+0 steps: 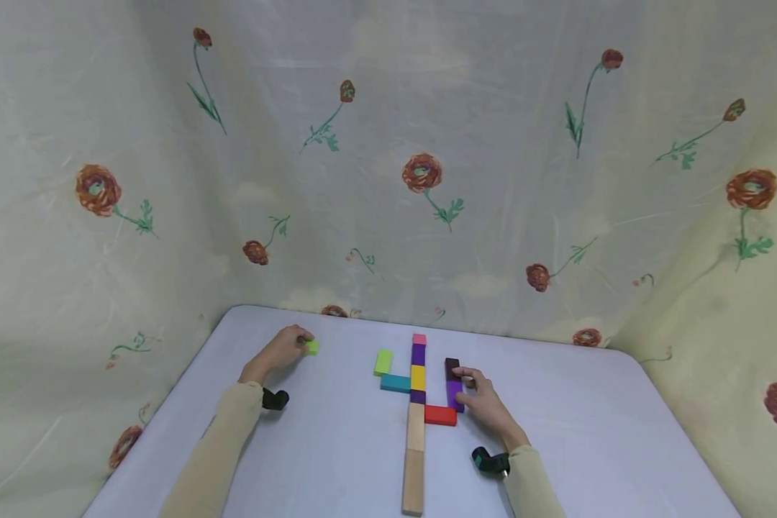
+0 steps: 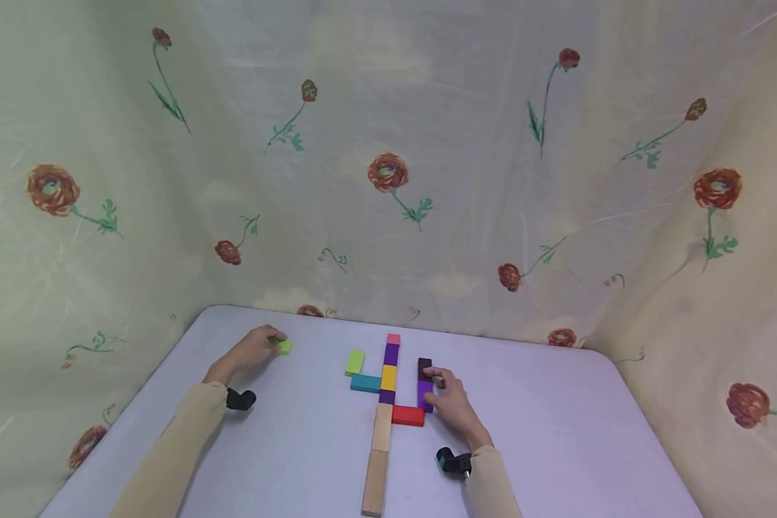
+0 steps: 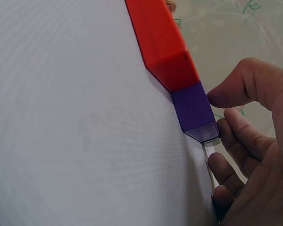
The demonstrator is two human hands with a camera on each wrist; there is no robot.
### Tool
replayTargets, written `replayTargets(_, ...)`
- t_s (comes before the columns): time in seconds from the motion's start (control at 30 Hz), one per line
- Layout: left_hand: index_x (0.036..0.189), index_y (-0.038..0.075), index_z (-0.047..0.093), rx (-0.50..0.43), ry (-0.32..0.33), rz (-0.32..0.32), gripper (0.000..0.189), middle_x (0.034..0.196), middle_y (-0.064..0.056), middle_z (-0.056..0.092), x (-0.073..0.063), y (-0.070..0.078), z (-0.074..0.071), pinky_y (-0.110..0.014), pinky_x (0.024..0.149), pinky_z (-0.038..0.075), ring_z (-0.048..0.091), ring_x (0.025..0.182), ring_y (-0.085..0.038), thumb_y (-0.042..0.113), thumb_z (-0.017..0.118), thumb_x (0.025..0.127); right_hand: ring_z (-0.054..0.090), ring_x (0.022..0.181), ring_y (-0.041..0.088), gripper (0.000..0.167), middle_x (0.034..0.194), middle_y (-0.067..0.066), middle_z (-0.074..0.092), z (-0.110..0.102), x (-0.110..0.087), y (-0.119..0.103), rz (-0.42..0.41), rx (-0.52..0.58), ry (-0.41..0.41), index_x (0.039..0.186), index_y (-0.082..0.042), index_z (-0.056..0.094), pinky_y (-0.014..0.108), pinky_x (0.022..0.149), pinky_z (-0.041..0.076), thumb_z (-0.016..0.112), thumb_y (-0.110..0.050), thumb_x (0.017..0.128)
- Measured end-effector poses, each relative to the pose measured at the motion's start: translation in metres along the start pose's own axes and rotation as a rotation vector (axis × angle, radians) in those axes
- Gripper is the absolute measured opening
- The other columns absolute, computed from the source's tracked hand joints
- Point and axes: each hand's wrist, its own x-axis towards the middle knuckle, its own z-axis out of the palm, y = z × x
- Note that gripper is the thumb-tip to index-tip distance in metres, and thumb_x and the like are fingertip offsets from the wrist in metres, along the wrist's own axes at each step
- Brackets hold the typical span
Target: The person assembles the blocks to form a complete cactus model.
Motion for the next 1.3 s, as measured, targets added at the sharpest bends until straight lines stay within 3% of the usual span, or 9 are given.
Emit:
replayTargets(0.2, 0.115, -0.005, 0.065, -0.036, 0.012, 0.002, 0.025, 0.113, -0.016, 0.062, 0.008, 0.006, 0.013, -0.045, 0.095, 0.049, 0.058, 0.108, -0.031, 0.000, 0.060, 0.091, 0.036, 0.133, 0.039, 0.050, 0.146, 0.018, 0.038, 0.001, 0.000, 0.000, 0.013, -0.003, 0.003, 0.135, -0.013, 0.049, 0.061, 0.109, 0.033, 0.059, -0.005, 0.087)
replayTargets(0.43, 0.112, 0.001, 0.069, 0.007, 0.057, 0.007, 0.023, 0.112, -0.013, 0.062, 0.022, 0.021, 0.027, -0.049, 0.094, 0.044, 0.056, 0.107, -0.030, 0.006, 0.064, 0.090, 0.036, 0.133, 0.039, 0.050, 0.145, 0.018, 0.038, 0.000, -0.001, -0.002, 0.010, 0.005, 0.012, 0.134, -0.013, 0.049, 0.061, 0.108, 0.034, 0.060, -0.004, 0.086)
replayTargets(0.8, 0.112, 0.004, 0.069, 0.028, 0.034, 0.000, 0.023, 0.112, -0.010, 0.064, 0.038, 0.054, 0.048, -0.053, 0.099, 0.038, 0.056, 0.109, -0.028, 0.009, 0.066, 0.090, 0.036, 0.133, 0.039, 0.048, 0.145, 0.018, 0.039, 0.001, -0.002, 0.000, 0.017, 0.005, 0.019, 0.133, -0.014, 0.050, 0.061, 0.109, 0.034, 0.060, -0.004, 0.087)
replayTargets(1.3, 0.111, 0.005, 0.070, -0.040, -0.033, -0.010, 0.023, 0.107, -0.007, 0.066, 0.063, 0.078, 0.072, -0.047, 0.099, 0.041, 0.059, 0.102, -0.022, 0.010, 0.067, 0.089, 0.037, 0.132, 0.038, 0.049, 0.145, 0.018, 0.040, 0.000, -0.003, -0.001, 0.008, 0.009, 0.019, 0.133, -0.014, 0.051, 0.062, 0.110, 0.030, 0.060, -0.004, 0.086)
